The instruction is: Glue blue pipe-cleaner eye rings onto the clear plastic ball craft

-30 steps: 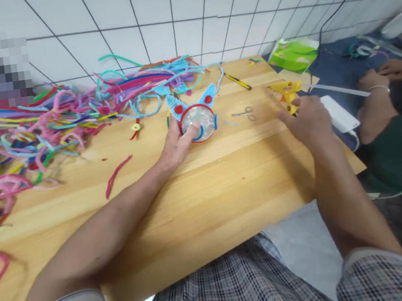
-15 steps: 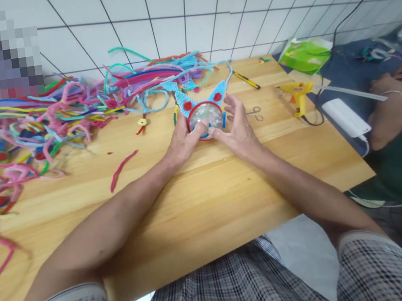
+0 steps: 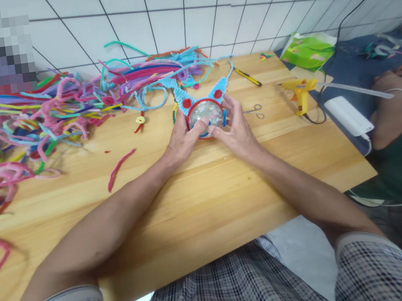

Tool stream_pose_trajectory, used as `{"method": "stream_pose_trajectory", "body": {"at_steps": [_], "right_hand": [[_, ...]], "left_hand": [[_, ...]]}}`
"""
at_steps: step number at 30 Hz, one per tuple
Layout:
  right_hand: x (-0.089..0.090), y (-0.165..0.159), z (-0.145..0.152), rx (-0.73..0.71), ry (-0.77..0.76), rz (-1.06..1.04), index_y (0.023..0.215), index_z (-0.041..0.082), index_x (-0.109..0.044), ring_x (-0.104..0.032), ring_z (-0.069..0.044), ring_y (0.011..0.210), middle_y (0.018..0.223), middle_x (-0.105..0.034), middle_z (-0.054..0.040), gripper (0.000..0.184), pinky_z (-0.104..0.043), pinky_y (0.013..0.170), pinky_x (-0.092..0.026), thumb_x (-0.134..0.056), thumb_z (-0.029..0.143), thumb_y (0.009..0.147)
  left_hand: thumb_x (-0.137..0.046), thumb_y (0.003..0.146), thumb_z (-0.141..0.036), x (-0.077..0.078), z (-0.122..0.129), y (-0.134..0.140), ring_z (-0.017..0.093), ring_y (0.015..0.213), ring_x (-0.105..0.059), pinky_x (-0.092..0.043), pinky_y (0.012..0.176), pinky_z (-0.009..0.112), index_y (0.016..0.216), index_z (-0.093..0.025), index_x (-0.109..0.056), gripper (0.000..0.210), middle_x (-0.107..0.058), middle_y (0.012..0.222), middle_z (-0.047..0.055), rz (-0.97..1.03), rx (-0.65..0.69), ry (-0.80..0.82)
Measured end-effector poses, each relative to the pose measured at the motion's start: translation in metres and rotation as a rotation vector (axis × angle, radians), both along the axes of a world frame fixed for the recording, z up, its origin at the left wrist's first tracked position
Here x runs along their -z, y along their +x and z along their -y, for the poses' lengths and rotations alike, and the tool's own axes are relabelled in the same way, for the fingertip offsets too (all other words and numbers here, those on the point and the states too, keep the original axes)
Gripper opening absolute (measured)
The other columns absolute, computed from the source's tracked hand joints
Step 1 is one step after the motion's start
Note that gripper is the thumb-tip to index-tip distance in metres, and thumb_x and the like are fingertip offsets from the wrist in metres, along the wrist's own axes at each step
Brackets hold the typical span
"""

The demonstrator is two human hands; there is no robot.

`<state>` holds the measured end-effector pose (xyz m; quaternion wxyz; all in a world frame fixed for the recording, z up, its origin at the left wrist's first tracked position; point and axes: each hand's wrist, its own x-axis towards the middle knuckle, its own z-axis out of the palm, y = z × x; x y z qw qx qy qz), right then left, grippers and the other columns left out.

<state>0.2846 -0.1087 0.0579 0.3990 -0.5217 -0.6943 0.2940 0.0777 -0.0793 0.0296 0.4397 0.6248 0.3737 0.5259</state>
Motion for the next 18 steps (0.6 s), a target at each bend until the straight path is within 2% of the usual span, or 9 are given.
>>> {"method": "stream_pose_trajectory", "body": {"at_steps": [4,9,18], "right_hand": [[0.0003,-0.0014,-0.0001,0.003,-0.003,-0.016,0.185,0.037,-0.03,-0.044,-0.044,0.179,0.192,-0.044,-0.0184,0.113,-0.073,0.14,-0.05,-0.089,0.071,0.095],[-0.0001,-0.0023,0.0003,0.013,-0.001,-0.006,0.185,0.037,-0.03,-0.048,-0.042,0.177,0.192,-0.045,-0.0189,0.111,-0.069,0.139,-0.052,-0.088,0.073,0.096],[0.003,-0.002,-0.0017,0.02,0.001,-0.01,0.185,0.04,-0.031,-0.05,-0.043,0.176,0.191,-0.047,-0.017,0.114,-0.071,0.138,-0.053,-0.091,0.072,0.094]], "left_hand": [[-0.079,0.097,-0.083,-0.0026,0.0005,-0.0023,0.041,0.158,-0.063,-0.05,0.139,0.061,0.146,-0.029,-0.06,0.076,-0.075,0.152,0.013,-0.007,0.012,0.001],[-0.083,0.094,-0.08,-0.0043,-0.0001,-0.0017,0.041,0.152,-0.068,-0.051,0.138,0.061,0.152,-0.028,-0.058,0.082,-0.074,0.155,0.015,-0.008,0.028,0.011],[-0.081,0.097,-0.075,-0.0022,-0.0015,-0.0029,0.041,0.157,-0.065,-0.052,0.138,0.061,0.151,-0.029,-0.059,0.075,-0.073,0.159,0.014,-0.015,0.019,0.001]]}}
